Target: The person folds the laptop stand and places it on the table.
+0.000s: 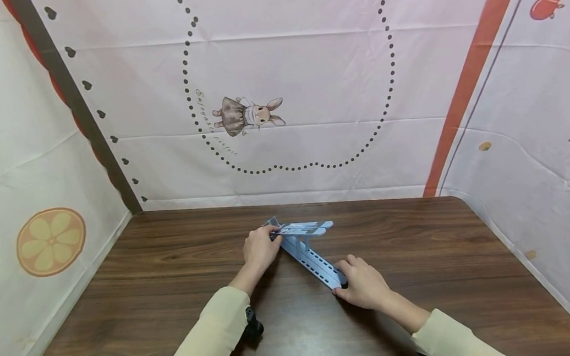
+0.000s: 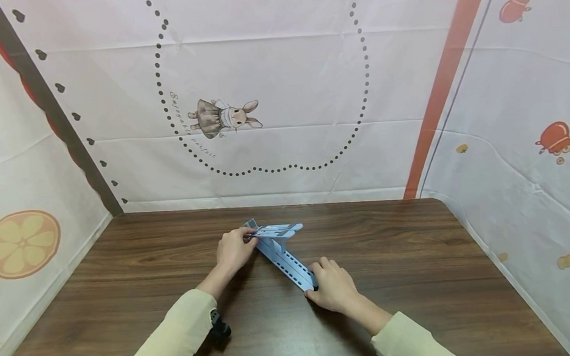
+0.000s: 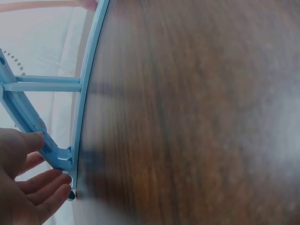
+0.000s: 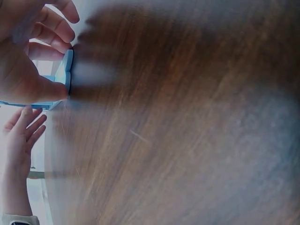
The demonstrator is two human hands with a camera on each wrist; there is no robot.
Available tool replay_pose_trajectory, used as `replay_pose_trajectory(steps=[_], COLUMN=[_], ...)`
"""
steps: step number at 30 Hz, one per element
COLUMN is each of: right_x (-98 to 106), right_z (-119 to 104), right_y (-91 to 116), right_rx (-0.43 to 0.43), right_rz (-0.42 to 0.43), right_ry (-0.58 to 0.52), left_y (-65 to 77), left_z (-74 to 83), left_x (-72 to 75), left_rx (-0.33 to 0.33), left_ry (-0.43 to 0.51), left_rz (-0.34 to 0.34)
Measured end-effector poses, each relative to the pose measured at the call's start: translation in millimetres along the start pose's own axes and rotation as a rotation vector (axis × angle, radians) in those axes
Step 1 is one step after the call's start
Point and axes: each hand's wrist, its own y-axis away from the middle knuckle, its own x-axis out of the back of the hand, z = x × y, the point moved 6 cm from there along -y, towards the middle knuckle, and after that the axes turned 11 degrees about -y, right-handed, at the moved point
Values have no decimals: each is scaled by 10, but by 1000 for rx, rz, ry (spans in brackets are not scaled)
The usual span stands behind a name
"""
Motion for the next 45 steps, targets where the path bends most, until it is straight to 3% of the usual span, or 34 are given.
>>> replay_pose_trajectory(steps=[16, 38, 45], right_x=[-17, -61, -97], right_z=[-12, -79, -106], right_y=[60, 138, 132], right_rx=[13, 73, 87], right_rz=[40, 97, 85], right_ry=[25, 23, 36], left_y=[-54, -185, -202], left_z=[74, 200, 263], left_x=[-120, -236, -267], left_rx=[-19, -77, -98], left_ry=[84, 128, 164], left_rz=[-34, -65, -105])
